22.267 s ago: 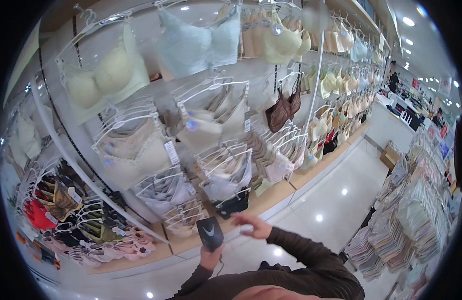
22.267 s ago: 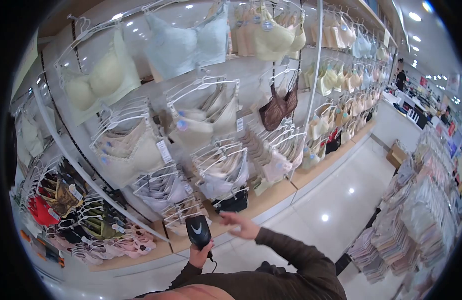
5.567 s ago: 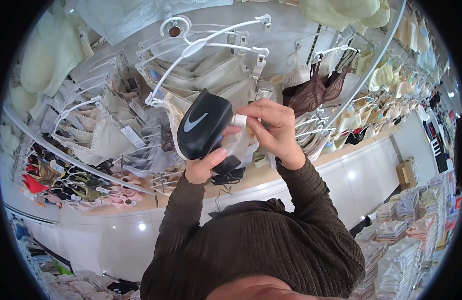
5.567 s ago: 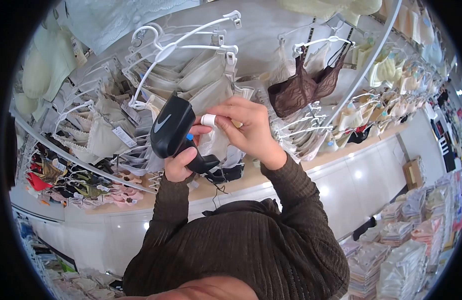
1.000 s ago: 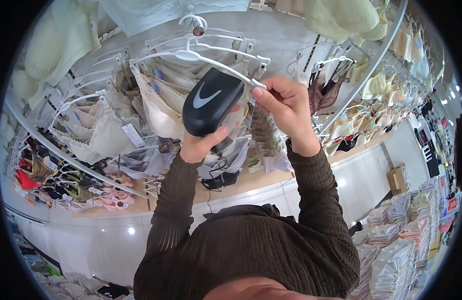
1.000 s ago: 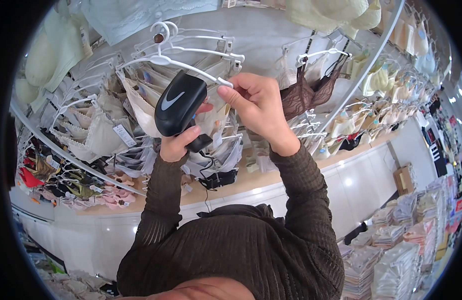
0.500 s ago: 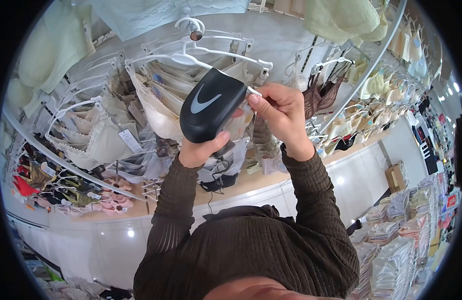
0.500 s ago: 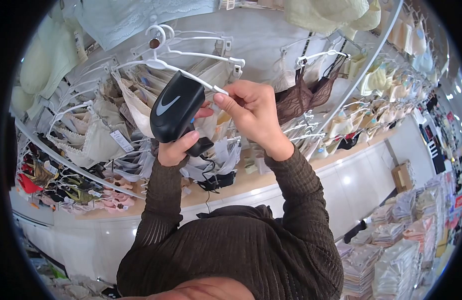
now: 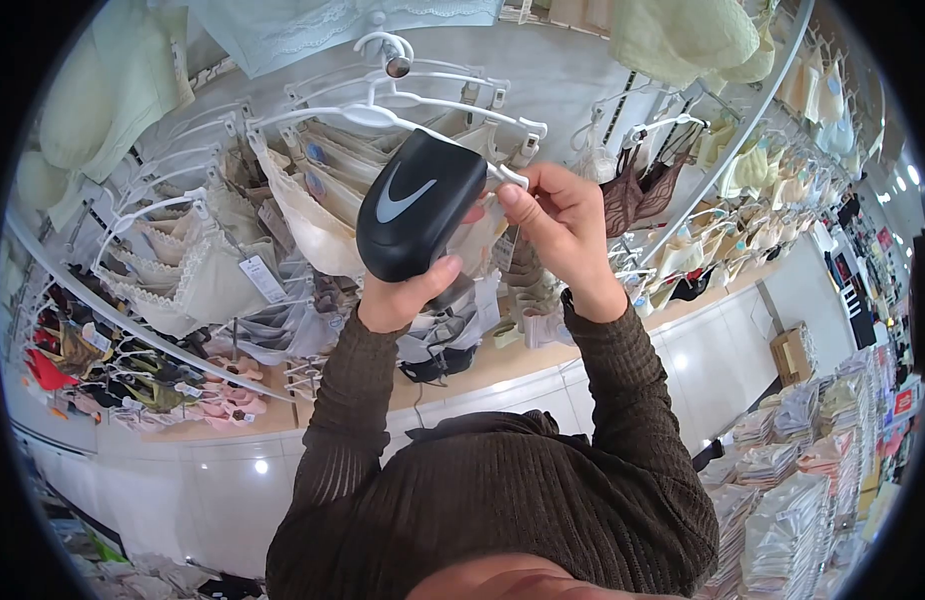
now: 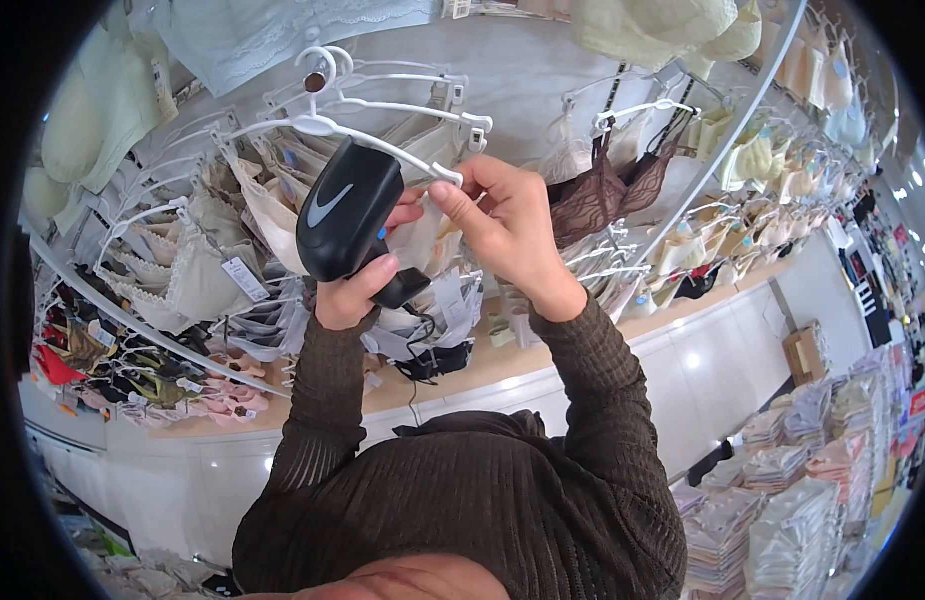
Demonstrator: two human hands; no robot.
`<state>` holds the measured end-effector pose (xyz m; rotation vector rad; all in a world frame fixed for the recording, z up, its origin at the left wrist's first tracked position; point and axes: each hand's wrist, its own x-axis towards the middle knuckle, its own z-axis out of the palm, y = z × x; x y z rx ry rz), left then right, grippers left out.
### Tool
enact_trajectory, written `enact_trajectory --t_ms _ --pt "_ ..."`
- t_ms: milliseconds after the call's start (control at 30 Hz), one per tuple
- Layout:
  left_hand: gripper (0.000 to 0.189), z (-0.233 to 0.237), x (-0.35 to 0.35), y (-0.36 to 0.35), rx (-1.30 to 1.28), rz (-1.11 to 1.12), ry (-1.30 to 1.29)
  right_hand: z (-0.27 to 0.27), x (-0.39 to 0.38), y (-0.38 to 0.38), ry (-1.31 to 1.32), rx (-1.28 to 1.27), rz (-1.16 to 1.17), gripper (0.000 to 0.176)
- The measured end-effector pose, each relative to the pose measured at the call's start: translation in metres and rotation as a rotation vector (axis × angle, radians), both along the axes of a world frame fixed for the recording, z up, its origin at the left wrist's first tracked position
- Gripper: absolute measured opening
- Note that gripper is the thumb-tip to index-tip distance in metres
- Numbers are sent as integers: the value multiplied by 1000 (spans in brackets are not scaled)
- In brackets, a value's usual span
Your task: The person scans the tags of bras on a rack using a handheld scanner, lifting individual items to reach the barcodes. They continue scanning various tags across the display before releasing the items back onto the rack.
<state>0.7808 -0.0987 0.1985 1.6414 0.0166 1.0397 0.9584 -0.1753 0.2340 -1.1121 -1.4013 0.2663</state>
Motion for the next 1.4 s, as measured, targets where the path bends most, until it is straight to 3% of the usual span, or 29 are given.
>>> enact_trajectory --t_ms 233,433,600,733,800,900,967,1133,1200,1300,1400 --pt "34 -23 -24 5 -24 69 -172 -19 18 6 155 72 74 13" --pt "29 -54 -67 17 -91 426 -222 -60 33 0 255 46 144 20" --pt "28 -79 -86 32 -87 690 -295 -82 35 -4 -47 95 -73 31" --pt "42 -84 -91 41 -168 650 -257 -83 34 -1 -147 127 -142 39" --pt "37 -90 -93 44 -226 619 -247 -85 34 2 -169 126 -148 41" --pt "34 -93 -92 46 -282 571 -258 -104 39 13 -36 41 -98 46" --pt "36 -94 -90 48 -241 579 -311 -121 44 21 263 -126 52 51" --pt "34 -101 -95 52 -300 596 -275 -145 56 33 430 -146 137 57" --pt "32 -114 -97 56 -361 567 -281 -150 60 31 539 -330 192 59" --pt "37 -124 -99 56 -439 505 -239 -150 55 28 601 -363 308 59" --pt "24 -119 -95 47 -417 562 -230 -159 54 27 737 -343 369 56"
